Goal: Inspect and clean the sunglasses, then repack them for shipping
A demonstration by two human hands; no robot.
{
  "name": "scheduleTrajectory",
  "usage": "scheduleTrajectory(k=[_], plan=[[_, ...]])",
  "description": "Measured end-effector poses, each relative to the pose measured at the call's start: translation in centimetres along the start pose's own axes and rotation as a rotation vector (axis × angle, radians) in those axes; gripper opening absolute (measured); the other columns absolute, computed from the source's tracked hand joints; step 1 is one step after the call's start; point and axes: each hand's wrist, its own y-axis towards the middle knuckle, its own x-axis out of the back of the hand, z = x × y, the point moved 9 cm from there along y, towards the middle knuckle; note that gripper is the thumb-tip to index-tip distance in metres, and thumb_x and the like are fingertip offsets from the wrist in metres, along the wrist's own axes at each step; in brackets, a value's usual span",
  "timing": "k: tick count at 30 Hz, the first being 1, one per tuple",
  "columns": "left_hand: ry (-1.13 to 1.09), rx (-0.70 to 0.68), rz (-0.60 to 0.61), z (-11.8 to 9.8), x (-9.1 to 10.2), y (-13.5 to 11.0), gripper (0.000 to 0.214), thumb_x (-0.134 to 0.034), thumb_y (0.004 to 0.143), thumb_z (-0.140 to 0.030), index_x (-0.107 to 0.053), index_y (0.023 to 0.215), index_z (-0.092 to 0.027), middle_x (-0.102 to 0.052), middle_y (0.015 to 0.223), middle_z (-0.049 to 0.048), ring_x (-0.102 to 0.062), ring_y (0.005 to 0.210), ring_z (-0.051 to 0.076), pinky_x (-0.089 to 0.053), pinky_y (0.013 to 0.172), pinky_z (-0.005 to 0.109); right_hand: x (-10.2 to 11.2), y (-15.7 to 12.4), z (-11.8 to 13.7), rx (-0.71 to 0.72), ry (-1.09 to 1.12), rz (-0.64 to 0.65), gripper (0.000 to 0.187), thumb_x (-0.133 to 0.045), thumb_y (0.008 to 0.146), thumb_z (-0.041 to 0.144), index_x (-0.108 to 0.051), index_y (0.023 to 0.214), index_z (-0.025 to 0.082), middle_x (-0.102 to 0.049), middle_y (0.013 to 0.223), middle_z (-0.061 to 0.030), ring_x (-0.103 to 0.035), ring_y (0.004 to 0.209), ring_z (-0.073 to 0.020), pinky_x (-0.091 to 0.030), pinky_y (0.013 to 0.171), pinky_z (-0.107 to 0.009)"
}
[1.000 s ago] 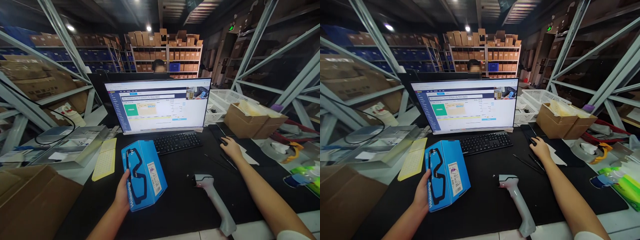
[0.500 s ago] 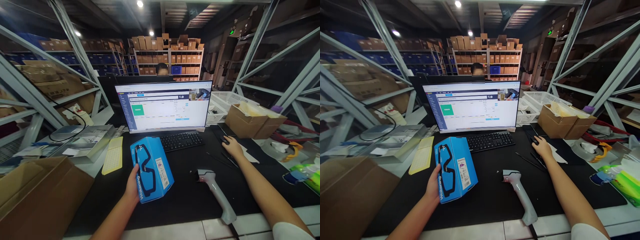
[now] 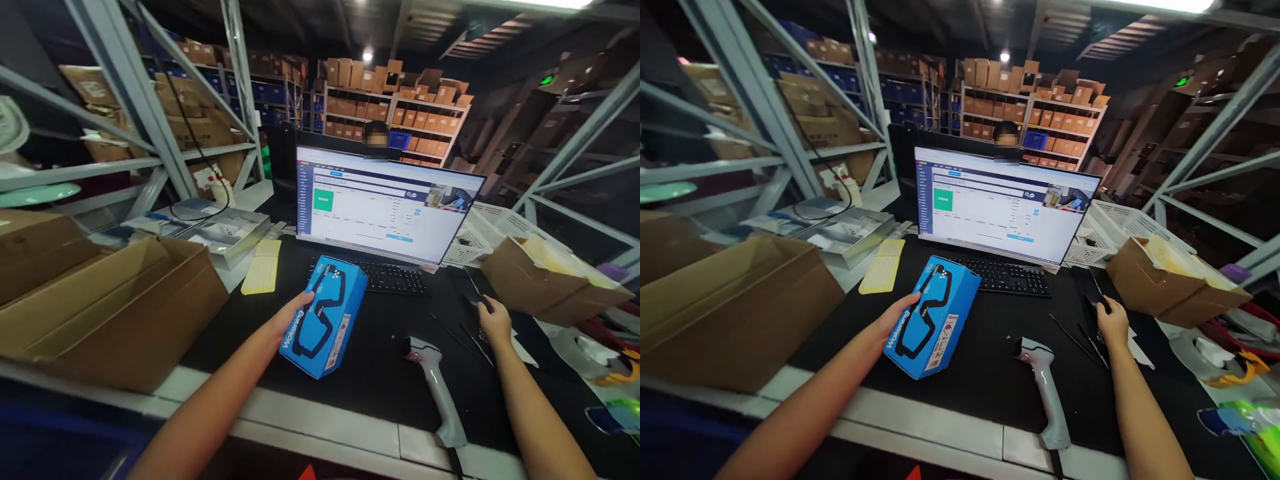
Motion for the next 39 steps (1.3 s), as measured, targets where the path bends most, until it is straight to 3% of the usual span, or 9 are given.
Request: scheduleTrajectory(k=[5,9,13,20,25,29,33,36,39], plan=[[-0.187,-0.006,0.180,0.1,-0.5,1.3,0.061,-0.053,0.092,-0.055,-0.065,0.124,-0.005,-0.078,0.100,0.0176,-0.074,0.099,0.034,-0.049,0.102,0.049,-0.2,0.3,-0.8,-0.039,0.018,0.011,0.061,-0.047,0.078,0.045,-0.069,0.120,0.008,-0.066,0.118,-0.0205,-0.058,0.113,-0.0362,-0.042,0.104,-0.051],[-0.184,-0.067,0.350,-0.3,-0.8,1.8,0.040,-0.060,0.092,-0.047,-0.071,0.103,-0.010,-0.078,0.090,0.0095,-0.075,0.085,0.026,-0.054,0.090,0.039,-0.2,0.5,-1.2,-0.057,0.029,-0.006,0.061,-0.048,0.076,0.044,-0.070,0.119,0.007,-0.066,0.118,-0.0208,-0.059,0.111,-0.0359,-0.042,0.104,-0.049],[-0.129,-0.032,0.391,0.7,0.3,3.0,0.033,-0.064,0.091,-0.044,-0.071,0.087,-0.013,-0.075,0.075,0.0040,-0.073,0.069,0.019,-0.054,0.077,0.030,-0.3,0.5,-1.2,-0.054,0.029,-0.005,0.062,-0.048,0.074,0.043,-0.070,0.118,0.006,-0.067,0.118,-0.0211,-0.060,0.113,-0.0366,-0.042,0.104,-0.048],[0.089,0.111,0.426,4.6,1.4,5.0,0.088,-0.077,0.068,-0.070,-0.060,0.130,-0.011,-0.075,0.108,0.0176,-0.072,0.091,0.031,-0.049,0.093,0.045,-0.6,0.7,-1.5,-0.069,-0.009,0.062,0.058,-0.050,0.076,0.045,-0.071,0.118,0.011,-0.065,0.122,-0.0235,-0.057,0.117,-0.0395,-0.041,0.103,-0.049],[0.484,-0.219,0.517,3.6,-0.9,3.9,0.080,-0.061,0.085,-0.068,-0.045,0.147,-0.021,-0.059,0.140,0.0157,-0.061,0.122,0.032,-0.041,0.106,0.047,-0.6,0.7,-1.4,-0.081,-0.025,0.080,0.056,-0.050,0.076,0.044,-0.071,0.117,0.012,-0.066,0.122,-0.0239,-0.056,0.119,-0.0397,-0.040,0.103,-0.048],[0.972,-0.451,0.263,2.2,-0.4,3.8,0.055,-0.058,0.094,-0.051,-0.052,0.140,-0.020,-0.056,0.140,0.0134,-0.058,0.123,0.029,-0.046,0.104,0.048,-0.5,0.4,-1.1,-0.089,-0.036,0.086,0.054,-0.049,0.076,0.045,-0.071,0.116,0.015,-0.065,0.122,-0.0244,-0.055,0.121,-0.0414,-0.040,0.102,-0.052],[1.089,-0.467,0.014,0.0,1.9,3.7,0.038,-0.061,0.096,-0.038,-0.059,0.127,-0.017,-0.060,0.131,0.0110,-0.062,0.112,0.025,-0.055,0.094,0.047,-0.5,0.2,-0.7,-0.106,-0.046,0.094,0.049,-0.050,0.076,0.047,-0.073,0.109,0.018,-0.065,0.119,-0.0247,-0.055,0.121,-0.0433,-0.041,0.098,-0.057],[1.164,-0.488,-0.215,-4.6,4.1,3.1,0.036,-0.061,0.096,-0.038,-0.060,0.125,-0.017,-0.061,0.128,0.0104,-0.063,0.110,0.025,-0.056,0.093,0.045,-0.5,0.1,-0.6,-0.117,-0.045,0.102,0.048,-0.050,0.075,0.050,-0.073,0.106,0.021,-0.065,0.119,-0.0231,-0.055,0.121,-0.0441,-0.042,0.098,-0.059],[1.219,-0.530,-0.480,-11.4,6.2,2.3,0.037,-0.061,0.096,-0.039,-0.060,0.125,-0.016,-0.061,0.130,0.0111,-0.062,0.114,0.025,-0.052,0.097,0.049,-0.6,0.1,-0.7,-0.114,-0.044,0.119,0.051,-0.047,0.076,0.054,-0.071,0.107,0.022,-0.065,0.122,-0.0215,-0.055,0.124,-0.0437,-0.041,0.103,-0.058]])
